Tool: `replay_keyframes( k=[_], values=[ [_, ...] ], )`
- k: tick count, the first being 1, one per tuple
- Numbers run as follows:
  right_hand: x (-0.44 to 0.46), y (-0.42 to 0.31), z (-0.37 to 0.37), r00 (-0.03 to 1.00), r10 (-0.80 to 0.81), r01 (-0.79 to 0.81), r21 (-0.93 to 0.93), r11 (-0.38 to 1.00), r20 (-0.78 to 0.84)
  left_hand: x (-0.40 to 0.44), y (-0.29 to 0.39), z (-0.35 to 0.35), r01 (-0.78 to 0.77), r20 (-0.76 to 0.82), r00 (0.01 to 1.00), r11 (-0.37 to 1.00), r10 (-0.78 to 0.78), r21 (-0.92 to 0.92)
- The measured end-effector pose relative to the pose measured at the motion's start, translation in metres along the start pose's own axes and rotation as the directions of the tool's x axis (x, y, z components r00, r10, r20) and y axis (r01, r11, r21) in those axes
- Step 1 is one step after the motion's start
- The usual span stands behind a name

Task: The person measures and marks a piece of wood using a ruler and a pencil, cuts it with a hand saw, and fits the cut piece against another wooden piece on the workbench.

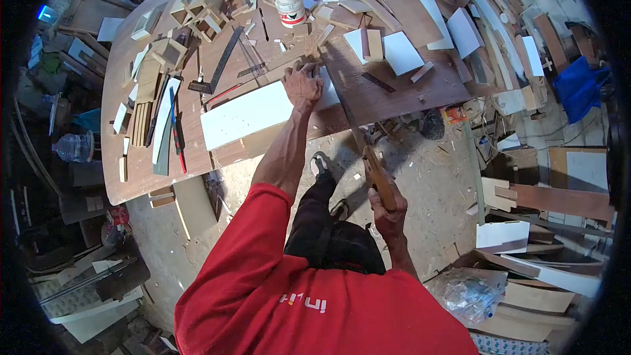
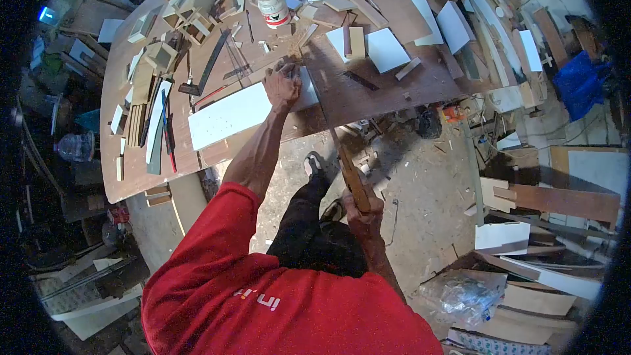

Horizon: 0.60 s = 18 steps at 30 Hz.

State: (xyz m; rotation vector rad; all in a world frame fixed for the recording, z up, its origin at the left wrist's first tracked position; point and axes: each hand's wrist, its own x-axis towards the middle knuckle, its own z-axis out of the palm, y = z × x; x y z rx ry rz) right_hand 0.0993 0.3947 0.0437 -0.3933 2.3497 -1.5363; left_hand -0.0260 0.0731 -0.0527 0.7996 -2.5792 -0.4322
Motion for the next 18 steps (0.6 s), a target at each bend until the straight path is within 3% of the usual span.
replay_keyframes(
  k=[2,4,8,10,12,15,18],
  values=[
    [0.000,-0.002,0.002,0.998,-0.044,0.044,-0.012,0.999,-0.041,0.001,-0.001,0.001,-0.006,-0.033,0.999,1.000,0.007,0.010],
    [0.000,-0.014,0.005,0.992,-0.092,0.091,-0.019,0.996,-0.081,0.004,0.001,-0.002,0.058,0.059,0.997,0.997,-0.055,-0.044],
    [-0.007,-0.020,-0.001,0.999,0.013,-0.015,-0.027,1.000,-0.041,0.004,-0.001,0.003,0.028,0.042,0.999,1.000,-0.029,0.009],
    [-0.009,-0.009,-0.001,0.999,0.030,-0.030,-0.016,0.999,-0.019,0.003,-0.003,0.007,0.001,0.012,1.000,0.985,-0.003,0.173],
    [-0.010,-0.001,0.002,0.969,-0.228,0.217,-0.110,0.970,-0.099,0.003,-0.002,0.005,0.011,0.005,1.000,0.993,-0.012,0.121],
    [-0.017,-0.009,-0.003,0.993,-0.102,0.100,-0.028,0.995,-0.054,0.004,0.001,0.003,0.030,-0.006,1.000,0.999,-0.030,0.042],
    [-0.021,-0.005,-0.004,0.987,-0.144,0.136,-0.108,0.985,-0.066,0.006,0.000,0.004,0.046,0.005,0.999,0.999,-0.046,0.021]
  ],
)
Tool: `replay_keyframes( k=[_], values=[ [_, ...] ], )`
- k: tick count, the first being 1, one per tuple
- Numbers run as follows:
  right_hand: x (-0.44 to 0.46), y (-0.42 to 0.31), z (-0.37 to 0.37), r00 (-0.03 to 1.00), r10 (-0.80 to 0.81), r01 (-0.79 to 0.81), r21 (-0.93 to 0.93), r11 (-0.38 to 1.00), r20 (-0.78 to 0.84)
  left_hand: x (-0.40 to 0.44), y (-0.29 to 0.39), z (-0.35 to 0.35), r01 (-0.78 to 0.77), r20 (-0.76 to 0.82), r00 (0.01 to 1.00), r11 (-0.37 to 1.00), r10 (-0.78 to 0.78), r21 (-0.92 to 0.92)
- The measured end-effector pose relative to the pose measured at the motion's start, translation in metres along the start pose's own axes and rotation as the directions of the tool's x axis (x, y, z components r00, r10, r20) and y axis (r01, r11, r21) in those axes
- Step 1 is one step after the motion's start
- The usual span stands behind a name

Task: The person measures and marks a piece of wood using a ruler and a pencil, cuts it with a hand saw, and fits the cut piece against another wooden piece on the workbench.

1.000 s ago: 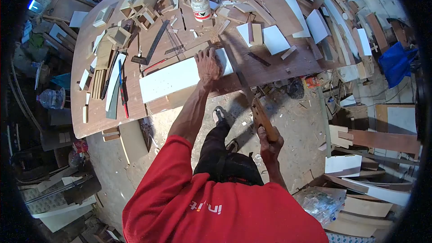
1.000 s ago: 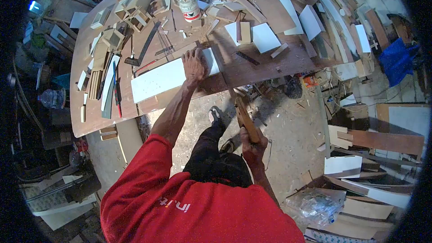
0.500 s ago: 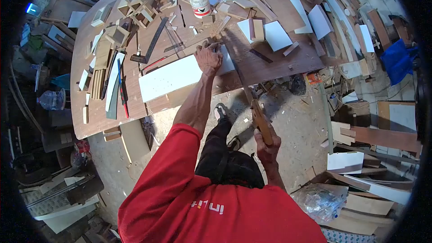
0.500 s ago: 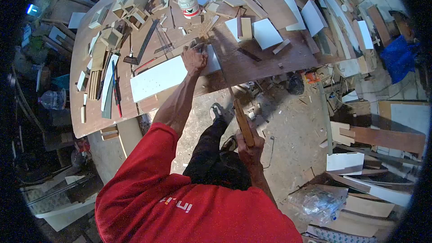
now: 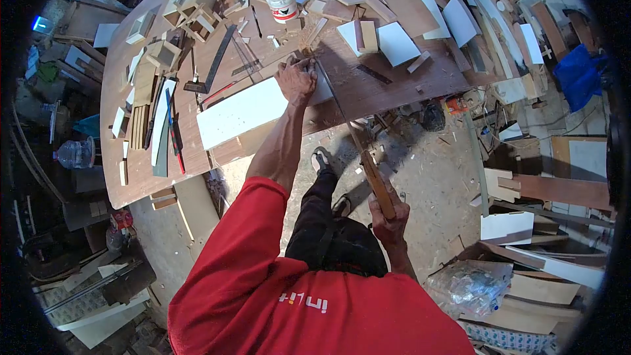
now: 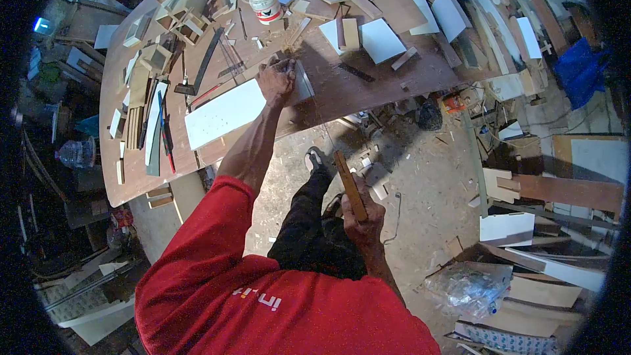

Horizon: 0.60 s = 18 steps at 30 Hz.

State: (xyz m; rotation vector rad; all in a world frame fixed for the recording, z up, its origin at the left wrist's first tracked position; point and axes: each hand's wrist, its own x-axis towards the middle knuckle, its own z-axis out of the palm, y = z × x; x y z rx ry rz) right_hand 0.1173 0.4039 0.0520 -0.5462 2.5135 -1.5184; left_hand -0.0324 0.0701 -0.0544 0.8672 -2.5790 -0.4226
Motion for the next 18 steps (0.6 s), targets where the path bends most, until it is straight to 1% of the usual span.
replay_keyframes(
  k=[2,4,7,8,9,10,11,12,13,15,16,18],
  values=[
    [-0.003,-0.003,-0.004,1.000,-0.004,0.005,-0.028,1.000,0.013,-0.002,-0.001,-0.001,0.006,0.017,1.000,1.000,-0.006,0.002],
    [-0.005,-0.004,-0.006,1.000,-0.010,0.012,-0.056,0.998,0.027,-0.005,-0.003,-0.001,-0.076,-0.038,0.996,0.997,0.077,0.035],
    [-0.007,-0.007,-0.005,0.999,0.020,-0.020,-0.029,0.999,0.027,-0.005,-0.005,0.002,-0.091,-0.062,0.993,0.993,0.096,0.076],
    [-0.005,-0.010,-0.004,0.997,0.069,-0.069,0.002,0.998,0.027,-0.005,-0.007,0.003,-0.089,-0.061,0.994,0.993,0.094,0.075],
    [-0.002,-0.012,-0.003,0.993,0.117,-0.118,0.032,0.993,0.027,-0.004,-0.006,0.000,-0.065,-0.001,0.998,0.997,0.065,0.039],
    [0.003,-0.010,-0.002,0.993,0.118,-0.119,0.031,0.992,0.028,-0.004,-0.005,-0.003,-0.039,0.060,0.997,0.999,0.038,0.003],
    [0.010,-0.008,0.001,0.997,0.065,-0.064,-0.030,0.997,0.039,-0.004,-0.003,-0.002,-0.037,0.060,0.998,0.999,0.036,0.003],
    [0.014,-0.007,0.002,0.998,0.013,-0.008,-0.090,0.996,0.054,-0.004,-0.002,0.000,-0.040,0.012,0.999,0.999,0.040,-0.008],
    [0.015,-0.007,0.003,0.998,0.010,-0.005,-0.090,0.996,0.054,-0.002,-0.002,0.001,-0.044,-0.039,0.998,0.999,0.043,-0.018],
    [0.017,-0.009,0.005,0.995,-0.091,0.091,0.001,0.996,-0.033,0.000,-0.002,0.002,-0.036,-0.025,0.999,0.999,0.036,-0.011],
    [0.015,-0.011,0.003,0.995,-0.090,0.090,-0.001,0.996,-0.029,-0.001,-0.003,0.002,-0.028,-0.006,1.000,1.000,0.028,-0.005],
    [0.012,-0.017,-0.002,0.999,0.045,-0.045,0.020,0.999,0.003,-0.003,-0.002,0.001,-0.031,-0.004,1.000,1.000,0.031,0.007]
  ],
)
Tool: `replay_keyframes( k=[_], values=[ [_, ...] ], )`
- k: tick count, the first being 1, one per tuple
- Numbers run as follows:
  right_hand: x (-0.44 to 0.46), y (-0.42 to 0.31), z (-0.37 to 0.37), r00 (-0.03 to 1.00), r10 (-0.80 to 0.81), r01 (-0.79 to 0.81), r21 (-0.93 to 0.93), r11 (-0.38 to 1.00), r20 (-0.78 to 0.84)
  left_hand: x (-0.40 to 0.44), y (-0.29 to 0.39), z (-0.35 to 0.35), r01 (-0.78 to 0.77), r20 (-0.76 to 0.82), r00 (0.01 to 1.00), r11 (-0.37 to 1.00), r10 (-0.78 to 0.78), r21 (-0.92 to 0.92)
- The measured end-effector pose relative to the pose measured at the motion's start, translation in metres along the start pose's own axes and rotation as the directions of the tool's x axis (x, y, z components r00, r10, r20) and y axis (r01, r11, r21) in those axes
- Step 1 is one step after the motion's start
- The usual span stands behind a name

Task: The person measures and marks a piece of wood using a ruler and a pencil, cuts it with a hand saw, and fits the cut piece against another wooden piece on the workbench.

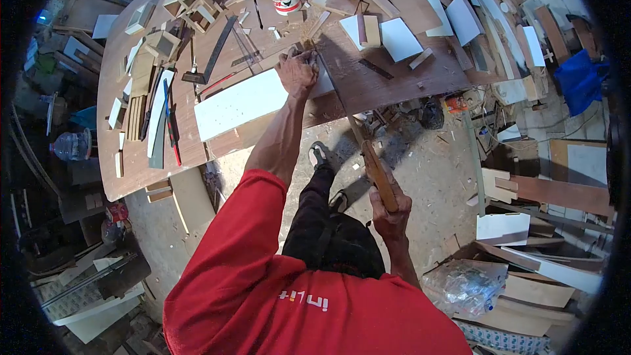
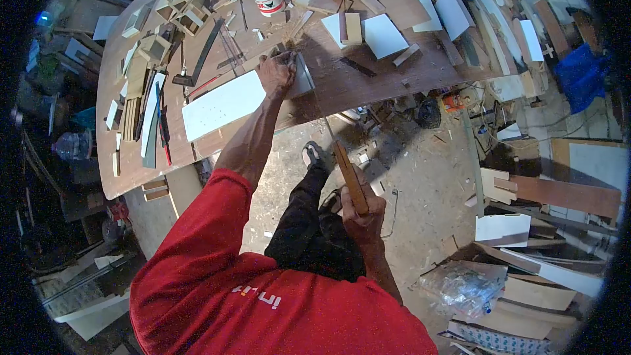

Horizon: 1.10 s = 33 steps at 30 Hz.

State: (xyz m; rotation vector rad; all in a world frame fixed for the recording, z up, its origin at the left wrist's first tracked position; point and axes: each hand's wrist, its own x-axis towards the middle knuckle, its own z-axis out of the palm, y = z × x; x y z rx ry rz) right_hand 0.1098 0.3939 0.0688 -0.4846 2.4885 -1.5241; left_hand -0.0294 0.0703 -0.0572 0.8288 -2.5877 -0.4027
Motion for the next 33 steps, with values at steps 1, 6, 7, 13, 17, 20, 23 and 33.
replay_keyframes(
  k=[1,6,7,13,17,20,23,33],
  values=[
    [0.003,0.002,0.002,1.000,-0.001,0.001,-0.001,1.000,0.003,-0.001,0.001,-0.002,-0.009,0.001,1.000,1.000,0.009,0.013],
    [0.014,-0.005,0.005,0.990,0.128,-0.128,-0.008,0.992,0.065,0.003,0.001,-0.001,0.021,0.025,0.999,0.999,-0.021,0.025],
    [0.010,0.002,0.005,0.998,0.055,-0.055,0.009,0.998,0.036,0.002,0.001,0.000,0.038,0.070,0.997,0.998,-0.041,0.042],
    [0.019,-0.008,0.004,0.989,0.136,-0.135,-0.011,0.991,0.060,-0.001,0.000,0.001,0.017,0.033,0.999,0.996,-0.020,0.093],
    [0.020,0.009,0.004,0.996,-0.064,0.068,-0.087,0.994,0.055,0.001,0.002,-0.001,0.044,0.081,0.996,0.998,-0.048,0.054],
    [0.003,0.003,-0.005,0.999,0.006,-0.005,-0.031,1.000,0.037,0.000,-0.001,0.002,0.027,0.044,0.999,0.998,-0.030,0.057],
    [0.020,0.001,0.004,1.000,-0.011,0.012,-0.014,1.000,0.019,0.001,0.000,0.001,0.020,0.058,0.998,0.999,-0.023,0.040],
    [0.022,-0.017,-0.003,0.981,0.164,-0.164,-0.002,0.986,0.106,0.001,0.003,-0.002,0.012,0.070,0.997,0.996,-0.018,0.085]
  ],
)
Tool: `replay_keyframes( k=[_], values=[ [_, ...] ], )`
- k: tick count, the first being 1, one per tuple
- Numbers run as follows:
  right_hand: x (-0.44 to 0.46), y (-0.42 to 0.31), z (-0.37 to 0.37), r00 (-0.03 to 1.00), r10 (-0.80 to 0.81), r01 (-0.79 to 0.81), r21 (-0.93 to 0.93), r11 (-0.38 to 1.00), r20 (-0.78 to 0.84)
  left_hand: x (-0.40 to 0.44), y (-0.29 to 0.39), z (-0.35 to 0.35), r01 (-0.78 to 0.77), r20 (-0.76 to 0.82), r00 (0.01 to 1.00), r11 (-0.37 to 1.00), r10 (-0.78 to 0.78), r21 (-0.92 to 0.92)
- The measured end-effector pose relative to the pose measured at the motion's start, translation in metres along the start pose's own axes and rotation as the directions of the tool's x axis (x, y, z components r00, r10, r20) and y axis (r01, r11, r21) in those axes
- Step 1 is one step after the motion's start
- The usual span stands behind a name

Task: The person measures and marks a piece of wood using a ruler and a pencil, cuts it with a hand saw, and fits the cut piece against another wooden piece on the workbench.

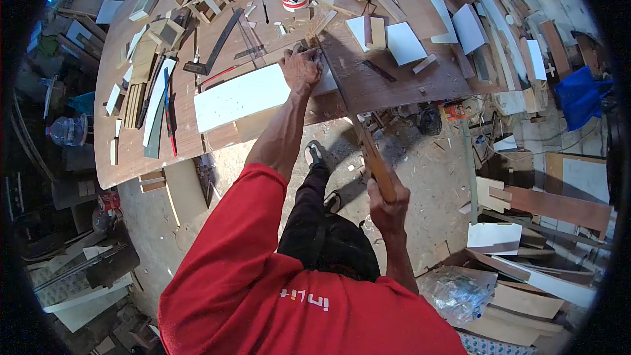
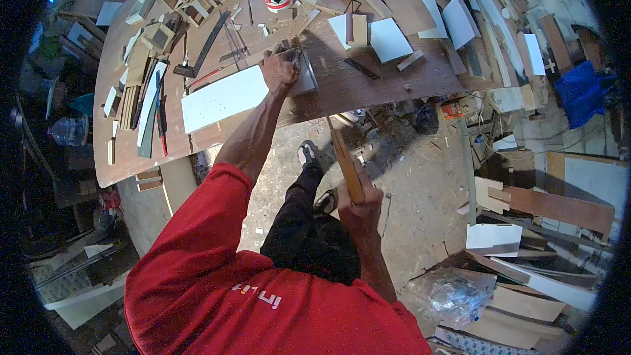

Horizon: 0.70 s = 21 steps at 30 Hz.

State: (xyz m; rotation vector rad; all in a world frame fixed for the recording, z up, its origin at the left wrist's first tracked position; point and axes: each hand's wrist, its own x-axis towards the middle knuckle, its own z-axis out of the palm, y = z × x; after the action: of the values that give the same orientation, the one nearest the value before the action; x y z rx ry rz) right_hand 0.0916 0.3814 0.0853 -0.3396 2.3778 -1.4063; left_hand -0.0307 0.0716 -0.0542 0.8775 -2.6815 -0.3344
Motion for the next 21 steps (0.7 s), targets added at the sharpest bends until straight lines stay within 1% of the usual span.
replay_keyframes(
  k=[1,2,3,4,5,7,9,11,12,14,15,16,18,19,21],
  values=[
    [0.006,-0.002,0.002,0.999,0.032,-0.030,-0.048,0.998,0.035,0.000,0.000,0.000,0.008,0.043,0.999,0.999,-0.010,0.044],
    [0.010,0.003,0.002,0.998,0.019,-0.015,-0.075,0.997,0.057,-0.001,-0.001,-0.001,0.008,0.040,0.999,0.999,-0.010,0.045],
    [0.009,0.000,0.002,0.998,0.014,-0.010,-0.072,0.997,0.055,0.000,-0.001,0.000,0.000,-0.007,1.000,1.000,0.000,0.010],
    [0.003,-0.003,0.000,1.000,-0.004,0.005,-0.026,1.000,0.031,-0.001,-0.002,0.002,-0.008,-0.049,0.999,1.000,0.007,-0.028],
    [-0.004,-0.004,-0.002,1.000,-0.020,0.020,0.015,1.000,0.007,-0.001,-0.001,0.005,-0.006,-0.046,0.999,1.000,0.004,-0.031],
    [-0.010,-0.004,-0.003,1.000,-0.030,0.030,0.011,0.999,-0.008,0.001,-0.003,0.005,0.020,-0.029,0.999,0.997,-0.022,-0.073],
    [-0.008,-0.003,0.000,0.999,-0.031,0.032,0.008,0.999,-0.030,-0.002,-0.004,0.005,0.008,-0.035,0.999,0.998,-0.010,-0.056],
    [0.011,0.001,0.010,0.990,-0.142,0.141,-0.061,0.988,-0.016,-0.003,-0.002,0.004,-0.012,-0.048,0.999,0.999,0.010,-0.041],
    [0.013,0.002,0.010,0.994,-0.107,0.107,-0.083,0.991,0.009,-0.002,0.001,0.001,0.002,-0.050,0.999,1.000,-0.003,-0.030],
    [0.001,-0.003,0.006,0.990,-0.140,0.139,-0.045,0.989,-0.027,0.000,0.002,-0.002,0.015,-0.049,0.999,1.000,-0.016,-0.020],
    [-0.006,-0.004,0.003,0.984,-0.171,0.170,-0.015,0.985,-0.058,-0.001,0.003,-0.005,0.024,-0.004,1.000,0.999,-0.024,-0.023],
    [-0.008,-0.002,0.002,0.984,-0.173,0.172,-0.018,0.985,-0.051,0.000,0.003,-0.007,0.036,0.037,0.999,0.999,-0.035,-0.025],
    [-0.012,0.001,0.004,0.967,-0.241,0.239,-0.039,0.970,-0.083,-0.001,0.000,-0.003,0.032,0.016,0.999,0.998,-0.032,-0.049],
    [-0.007,0.001,0.007,0.966,-0.243,0.240,-0.039,0.970,-0.083,0.000,-0.001,-0.001,0.019,-0.011,1.000,0.997,-0.020,-0.076],
    [0.016,-0.002,0.019,0.982,-0.184,0.179,-0.098,0.979,-0.045,-0.001,-0.001,0.000,0.002,-0.015,1.000,0.997,-0.003,-0.080]
  ],
)
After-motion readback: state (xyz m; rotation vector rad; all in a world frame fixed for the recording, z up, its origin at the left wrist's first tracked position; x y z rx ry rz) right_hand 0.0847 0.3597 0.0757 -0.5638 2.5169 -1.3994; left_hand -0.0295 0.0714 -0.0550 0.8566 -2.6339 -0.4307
